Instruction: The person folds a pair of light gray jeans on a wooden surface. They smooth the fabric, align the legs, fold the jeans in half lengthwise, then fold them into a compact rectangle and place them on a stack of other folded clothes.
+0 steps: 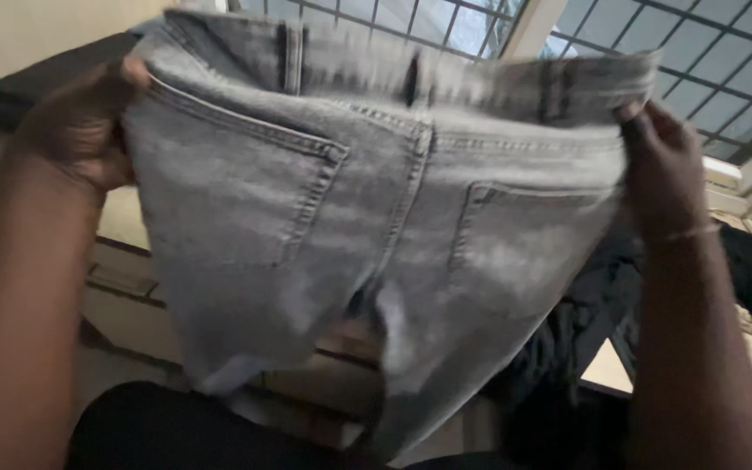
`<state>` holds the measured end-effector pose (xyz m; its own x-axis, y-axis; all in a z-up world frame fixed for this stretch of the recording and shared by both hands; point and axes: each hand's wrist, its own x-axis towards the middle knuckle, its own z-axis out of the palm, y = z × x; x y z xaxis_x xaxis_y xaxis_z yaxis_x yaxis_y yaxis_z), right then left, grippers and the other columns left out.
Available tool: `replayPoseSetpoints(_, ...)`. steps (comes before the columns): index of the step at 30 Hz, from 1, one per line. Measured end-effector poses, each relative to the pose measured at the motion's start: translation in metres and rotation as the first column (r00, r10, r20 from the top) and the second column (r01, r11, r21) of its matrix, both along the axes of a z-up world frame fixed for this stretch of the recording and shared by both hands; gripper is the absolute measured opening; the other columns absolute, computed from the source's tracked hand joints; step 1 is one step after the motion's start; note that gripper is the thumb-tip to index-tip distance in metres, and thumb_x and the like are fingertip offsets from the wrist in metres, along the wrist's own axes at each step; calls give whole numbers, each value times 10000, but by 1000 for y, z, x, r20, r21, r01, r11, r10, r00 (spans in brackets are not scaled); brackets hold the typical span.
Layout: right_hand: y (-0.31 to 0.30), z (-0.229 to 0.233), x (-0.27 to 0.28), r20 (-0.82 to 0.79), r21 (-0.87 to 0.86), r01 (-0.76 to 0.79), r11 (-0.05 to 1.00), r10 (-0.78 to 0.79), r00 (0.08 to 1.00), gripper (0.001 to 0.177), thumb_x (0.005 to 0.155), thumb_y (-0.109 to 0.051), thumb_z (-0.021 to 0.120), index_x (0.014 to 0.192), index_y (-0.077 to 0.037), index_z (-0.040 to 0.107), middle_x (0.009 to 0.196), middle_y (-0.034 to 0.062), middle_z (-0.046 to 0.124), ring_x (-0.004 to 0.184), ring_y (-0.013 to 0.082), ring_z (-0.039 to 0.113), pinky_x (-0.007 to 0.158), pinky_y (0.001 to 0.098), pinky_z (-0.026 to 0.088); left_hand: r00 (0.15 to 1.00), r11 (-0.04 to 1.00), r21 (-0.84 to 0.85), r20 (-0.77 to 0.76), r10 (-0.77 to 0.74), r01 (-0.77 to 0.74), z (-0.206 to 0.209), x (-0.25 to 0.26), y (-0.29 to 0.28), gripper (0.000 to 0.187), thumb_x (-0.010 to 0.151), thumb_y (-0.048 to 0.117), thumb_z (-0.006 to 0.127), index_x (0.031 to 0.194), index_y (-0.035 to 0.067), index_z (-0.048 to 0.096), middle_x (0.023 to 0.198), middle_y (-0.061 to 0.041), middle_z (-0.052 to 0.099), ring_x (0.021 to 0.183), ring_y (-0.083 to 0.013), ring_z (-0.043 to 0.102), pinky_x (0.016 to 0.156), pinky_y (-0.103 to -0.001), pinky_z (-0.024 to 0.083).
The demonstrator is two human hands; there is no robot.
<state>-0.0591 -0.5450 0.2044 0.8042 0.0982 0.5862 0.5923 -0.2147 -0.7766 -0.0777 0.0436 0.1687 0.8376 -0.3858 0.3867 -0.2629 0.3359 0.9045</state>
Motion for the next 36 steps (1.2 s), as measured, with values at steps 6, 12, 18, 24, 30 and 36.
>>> replayPoseSetpoints(6,-7,-27,103,-94,-464,583,667,-691,716,630,926,-260,740,1427,9,469,1218,250,648,1055,292,667,865,431,554,393,187,437,447,803,-880,-42,77,-68,590,823,343,884,1265,56,618,1236,-153,677,1167,-334,627,973,-523,503)
replayPoseSetpoints(12,65,-129,127,5,-807,290,514,-485,874,825,886,-549,747,1488,-35,514,1434,256,596,1355,427,568,1140,478,457,618,20,674,665,418,-739,-127,103,-134,714,866,438,751,1423,64,507,1428,-209,508,1350,-410,434,1109,-537,363)
replayPoseSetpoints(18,160,-182,75,-163,-939,96,329,-674,720,968,864,-824,353,1596,-198,258,1686,146,147,1538,488,-20,1065,845,-39,766,-184,815,579,281,-549,-158,88,-165,812,933,658,449,1564,159,336,1634,-159,254,1513,-395,165,1153,-667,92)
replayPoseSetpoints(24,178,-175,101,-172,-923,116,366,-664,727,962,845,-845,319,1615,-277,217,1697,159,68,1536,493,-61,988,879,-133,816,-213,841,536,215,-497,-149,124,-164,799,933,677,406,1571,202,334,1662,-130,213,1520,-372,161,1128,-723,68)
replayPoseSetpoints(30,180,-174,142,-165,-915,146,376,-679,715,950,849,-844,340,1609,-281,248,1697,180,76,1537,504,-36,970,893,-131,807,-193,835,548,219,-515,-151,166,-167,770,974,674,350,1583,202,334,1671,-122,214,1534,-341,185,1134,-737,88)
replayPoseSetpoints(36,179,-175,179,-141,-914,172,368,-685,714,939,838,-843,350,1598,-296,271,1698,154,90,1540,491,-20,967,893,-137,815,-178,852,523,249,-492,-150,203,-169,782,949,681,369,1588,235,305,1677,-102,189,1526,-331,180,1137,-713,98)
